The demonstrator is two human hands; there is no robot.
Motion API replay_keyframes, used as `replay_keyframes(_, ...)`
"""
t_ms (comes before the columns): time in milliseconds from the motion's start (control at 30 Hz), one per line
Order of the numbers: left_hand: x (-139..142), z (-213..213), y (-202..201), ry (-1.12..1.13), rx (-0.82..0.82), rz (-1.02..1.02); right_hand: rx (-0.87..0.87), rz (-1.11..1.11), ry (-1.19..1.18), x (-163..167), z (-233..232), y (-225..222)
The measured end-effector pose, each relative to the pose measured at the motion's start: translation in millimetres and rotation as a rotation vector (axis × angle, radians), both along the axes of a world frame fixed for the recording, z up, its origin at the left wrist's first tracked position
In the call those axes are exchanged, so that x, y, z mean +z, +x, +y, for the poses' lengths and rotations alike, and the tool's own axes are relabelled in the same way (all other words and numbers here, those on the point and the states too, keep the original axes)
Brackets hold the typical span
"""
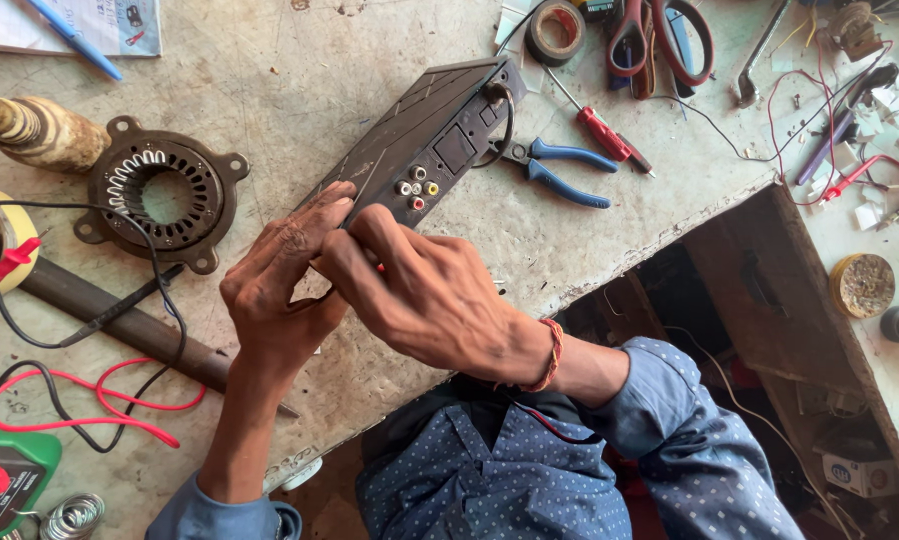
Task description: The person works on an open electronic device, adjusting internal components and ribbon cables, then closes the casing and secures it with screws. The person uses a screwdriver to tighten screws on the back and sides of the device.
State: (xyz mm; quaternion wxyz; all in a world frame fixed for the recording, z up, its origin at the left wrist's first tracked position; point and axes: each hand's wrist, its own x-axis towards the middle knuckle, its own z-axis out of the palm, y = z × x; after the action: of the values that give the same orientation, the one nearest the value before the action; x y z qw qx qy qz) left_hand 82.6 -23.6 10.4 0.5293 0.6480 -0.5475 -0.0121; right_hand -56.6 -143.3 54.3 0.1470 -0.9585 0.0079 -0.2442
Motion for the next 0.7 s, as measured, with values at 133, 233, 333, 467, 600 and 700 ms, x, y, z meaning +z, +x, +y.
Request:
replay_keyframes(133, 0.2, -0.6, -0.1, 0.004, 0.010, -0.003, -0.004, -0.023, -0.021, -0.3, -1.1, -1.5)
replay_keyframes(233, 0.5, -1.2, -0.1, 0.003, 0.015, -0.023, 0.045, -0.061, -0.029, 2.0, -3.3, -4.6)
replay_keyframes(333, 0.5, 0.3, -0.4, 0.010, 0.020, -0.038, 0.051, -0.072, -0.043, 3.5, -3.0, -3.7)
replay_keyframes(467, -1.7, 1.4, 0.8, 0.007, 0.009, -0.031, -0.019, -0.104, -0.030, 4.4, -0.2, 5.9)
replay_keyframes(600, -5.1, -0.3, 2.7, 0.007, 0.002, -0.050, -0.023, -0.066, 0.004, 9.4, 1.0, 3.5)
replay_keyframes(700, -6.6, -4.2, 6.0, 0.009, 0.010, -0.029, 0.002, 0.014, 0.132, 11.8, 4.3, -8.3)
